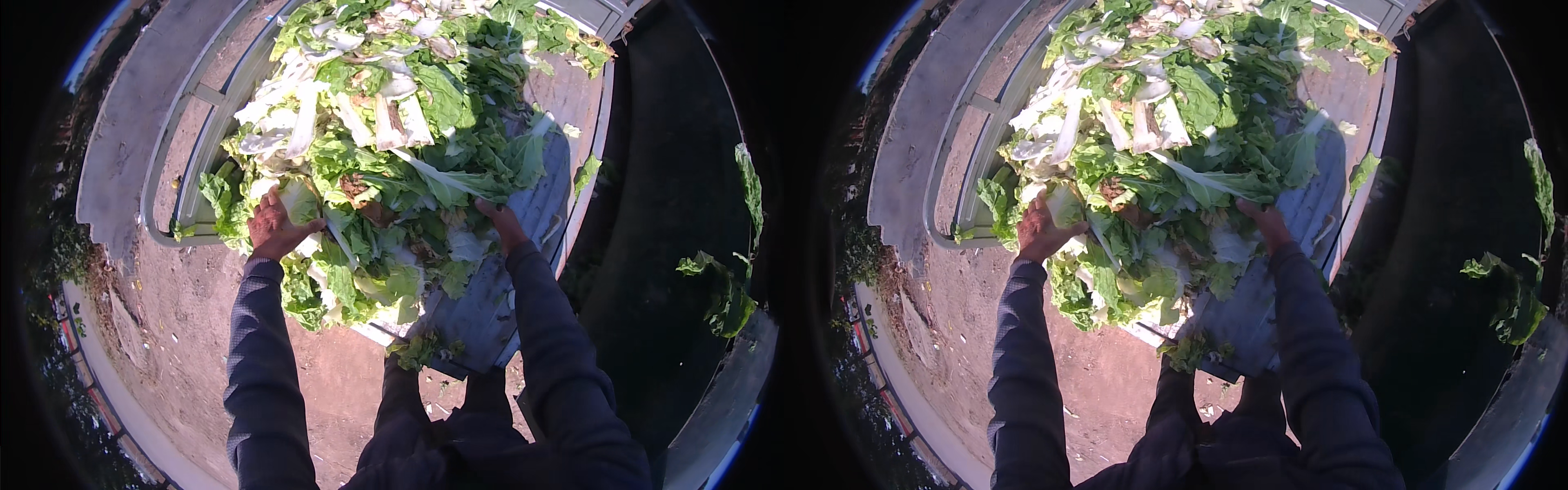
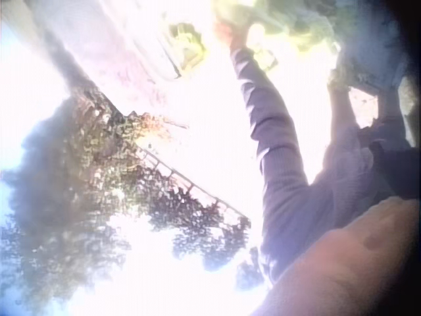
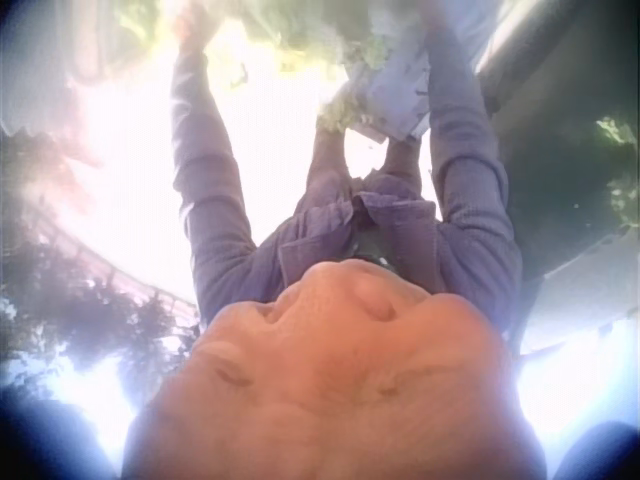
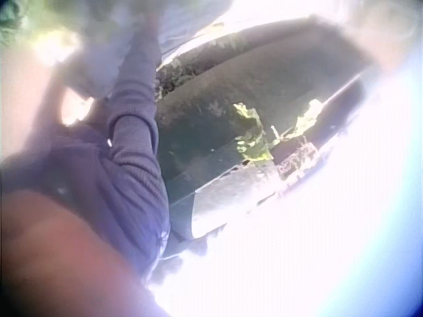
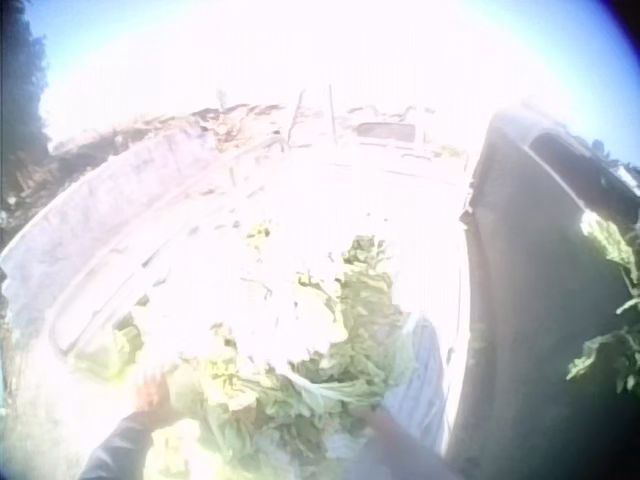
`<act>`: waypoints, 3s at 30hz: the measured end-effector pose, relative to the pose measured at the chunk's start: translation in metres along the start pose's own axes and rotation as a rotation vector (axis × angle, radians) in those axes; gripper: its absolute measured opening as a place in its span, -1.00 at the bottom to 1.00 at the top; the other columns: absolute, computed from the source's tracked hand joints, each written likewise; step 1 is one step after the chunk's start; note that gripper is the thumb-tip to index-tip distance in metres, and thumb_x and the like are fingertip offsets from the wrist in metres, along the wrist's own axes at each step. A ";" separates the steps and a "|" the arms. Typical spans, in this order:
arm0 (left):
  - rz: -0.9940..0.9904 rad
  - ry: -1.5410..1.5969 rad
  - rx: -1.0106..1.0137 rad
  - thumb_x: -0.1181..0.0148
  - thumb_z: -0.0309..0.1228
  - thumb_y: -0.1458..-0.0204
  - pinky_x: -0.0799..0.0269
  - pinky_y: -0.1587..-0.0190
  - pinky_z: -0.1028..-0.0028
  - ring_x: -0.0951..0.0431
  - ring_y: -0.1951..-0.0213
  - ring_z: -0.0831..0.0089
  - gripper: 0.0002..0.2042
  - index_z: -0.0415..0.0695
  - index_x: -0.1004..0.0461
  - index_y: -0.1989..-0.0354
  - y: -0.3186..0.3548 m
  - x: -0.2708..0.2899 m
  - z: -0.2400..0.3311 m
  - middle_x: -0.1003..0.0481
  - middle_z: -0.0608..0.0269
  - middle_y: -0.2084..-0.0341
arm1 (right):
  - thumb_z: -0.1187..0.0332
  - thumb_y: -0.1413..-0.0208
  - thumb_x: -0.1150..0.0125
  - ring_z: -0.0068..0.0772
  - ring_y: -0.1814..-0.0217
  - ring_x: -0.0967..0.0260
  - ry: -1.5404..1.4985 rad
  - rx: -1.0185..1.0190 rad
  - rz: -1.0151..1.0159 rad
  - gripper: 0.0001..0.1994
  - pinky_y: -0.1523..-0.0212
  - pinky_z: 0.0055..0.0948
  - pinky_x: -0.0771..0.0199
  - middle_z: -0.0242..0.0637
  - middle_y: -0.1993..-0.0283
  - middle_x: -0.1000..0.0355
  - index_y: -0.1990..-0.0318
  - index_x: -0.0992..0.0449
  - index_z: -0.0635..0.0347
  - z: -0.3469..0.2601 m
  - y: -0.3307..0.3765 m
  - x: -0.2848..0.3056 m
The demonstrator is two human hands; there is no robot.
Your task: The person repeatedly picks up bunches of leafy vegetables from a metal cart and places them into a larger container. The person handles the vegetables by hand, lifting and transferring them in a repetitive manner.
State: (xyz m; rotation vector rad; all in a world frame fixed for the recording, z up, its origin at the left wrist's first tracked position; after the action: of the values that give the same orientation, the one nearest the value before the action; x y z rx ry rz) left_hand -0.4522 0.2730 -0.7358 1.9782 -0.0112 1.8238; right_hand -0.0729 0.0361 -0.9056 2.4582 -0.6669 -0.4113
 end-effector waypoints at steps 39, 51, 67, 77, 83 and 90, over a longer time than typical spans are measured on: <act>0.159 0.334 0.149 -0.46 -0.16 0.28 -0.49 0.12 0.09 -0.51 0.11 -0.10 -0.32 -0.28 -0.23 0.06 0.021 -0.121 -0.039 -0.37 -0.14 0.17 | 0.27 -0.14 -0.23 -0.18 -0.13 -0.41 0.873 0.546 -0.121 -0.61 -0.16 -0.25 -0.37 -0.13 -0.07 -0.49 -0.10 -0.45 0.20 0.036 0.019 -0.120; -0.548 1.964 0.023 -0.13 -0.25 -0.26 -0.44 -0.12 0.21 -0.40 -0.14 0.04 -0.51 -0.32 -0.21 -0.22 -0.002 -0.211 -0.100 -0.43 -0.01 -0.09 | 0.31 -0.26 0.07 0.01 -0.21 -0.37 0.969 0.363 -0.230 -0.67 -0.19 -0.20 -0.36 0.01 -0.17 -0.42 -0.12 -0.43 0.14 0.047 -0.048 -0.056; -0.103 0.976 -0.148 0.00 -0.40 -0.24 -0.44 0.06 0.41 -0.50 0.16 0.41 -0.73 -0.35 -0.32 0.01 0.011 -0.267 -0.097 -0.50 0.06 0.16 | 0.36 -0.20 -0.01 -0.02 -0.28 -0.27 0.985 0.310 -0.482 -0.56 -0.31 -0.22 -0.21 -0.01 -0.23 -0.35 -0.26 -0.34 0.14 0.052 -0.052 -0.098; -0.146 1.207 -0.052 -0.16 -0.40 -0.08 -0.32 -0.11 0.25 -0.46 0.06 0.28 -0.72 -0.22 -0.44 0.05 0.078 -0.187 -0.007 -0.49 0.04 0.11 | 0.40 -0.13 -0.07 0.04 -0.24 -0.29 0.941 0.334 -0.568 -0.54 -0.30 -0.19 -0.21 0.01 -0.20 -0.36 -0.23 -0.38 0.12 0.076 0.039 -0.108; -0.057 0.947 -0.229 -0.35 -0.35 0.13 -0.42 0.24 0.36 -0.50 0.40 0.30 -0.76 -0.29 -0.48 0.48 0.124 -0.143 0.040 -0.53 0.05 0.50 | 0.43 -0.09 -0.11 0.07 -0.21 -0.31 0.959 0.362 -0.611 -0.53 -0.30 -0.18 -0.21 0.02 -0.18 -0.37 -0.22 -0.40 0.11 0.044 0.090 -0.082; -0.152 0.988 0.067 -0.34 -0.34 0.10 -0.49 0.27 0.24 -0.59 0.32 0.21 -0.50 -0.40 -0.33 0.06 0.184 -0.072 0.108 -0.55 -0.03 0.33 | 0.44 -0.05 -0.14 0.09 -0.20 -0.31 0.983 0.459 -0.592 -0.51 -0.28 -0.16 -0.22 0.04 -0.18 -0.37 -0.20 -0.42 0.10 -0.009 0.142 -0.036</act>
State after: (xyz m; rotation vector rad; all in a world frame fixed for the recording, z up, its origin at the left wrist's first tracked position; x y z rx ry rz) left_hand -0.4145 0.0516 -0.7488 0.8923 0.4856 2.4929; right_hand -0.1515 -0.0434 -0.8100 2.7933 0.4319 0.8080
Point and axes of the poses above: each hand's wrist, its own y-axis away from the middle knuckle, its own x-axis out of the back of the hand, z = x × y, the point moved 1 cm from there along -y, towards the middle knuckle
